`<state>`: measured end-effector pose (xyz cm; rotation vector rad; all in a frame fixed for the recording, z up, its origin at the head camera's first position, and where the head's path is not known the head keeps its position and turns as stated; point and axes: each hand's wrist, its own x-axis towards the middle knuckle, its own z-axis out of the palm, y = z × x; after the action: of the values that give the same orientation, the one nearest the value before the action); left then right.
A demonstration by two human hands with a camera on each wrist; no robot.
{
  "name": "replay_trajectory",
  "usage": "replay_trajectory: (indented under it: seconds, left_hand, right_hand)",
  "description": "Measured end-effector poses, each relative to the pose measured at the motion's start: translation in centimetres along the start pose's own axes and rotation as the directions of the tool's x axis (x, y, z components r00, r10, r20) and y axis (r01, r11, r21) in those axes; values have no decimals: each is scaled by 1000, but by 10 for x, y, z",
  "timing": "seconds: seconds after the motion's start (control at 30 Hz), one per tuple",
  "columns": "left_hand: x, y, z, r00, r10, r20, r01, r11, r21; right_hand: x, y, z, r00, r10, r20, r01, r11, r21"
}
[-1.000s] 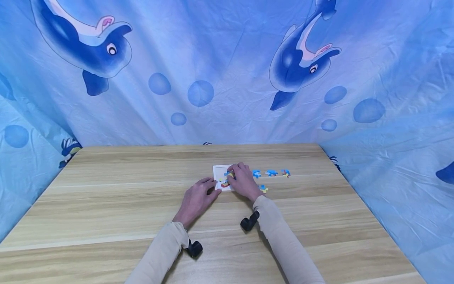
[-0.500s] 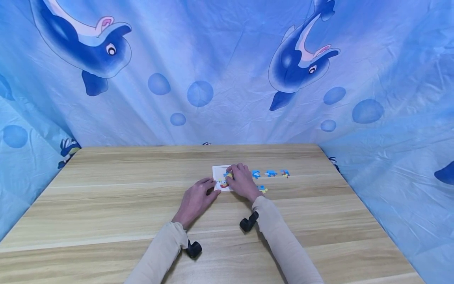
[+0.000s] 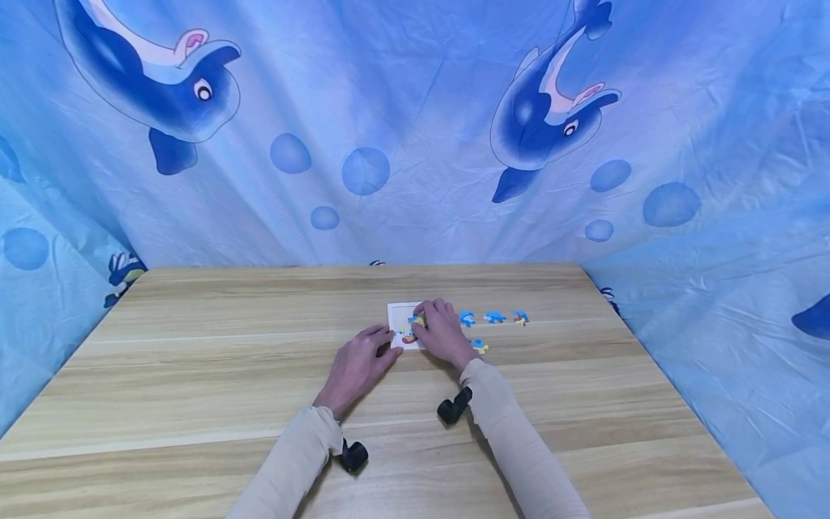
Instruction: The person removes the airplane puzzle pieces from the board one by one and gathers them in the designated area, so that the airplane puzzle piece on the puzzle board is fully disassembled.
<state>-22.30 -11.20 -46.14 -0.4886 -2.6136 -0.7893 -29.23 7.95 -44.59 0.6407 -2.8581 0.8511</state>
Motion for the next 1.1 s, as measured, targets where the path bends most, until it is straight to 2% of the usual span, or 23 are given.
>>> replay_trajectory:
  seconds: [1.1]
  left_hand:
    - [0,-1,-1,1000,4,-10,-4,1000,-12]
  right_hand:
    - [-1,-6,-3,1000,17,18,-17,1000,16]
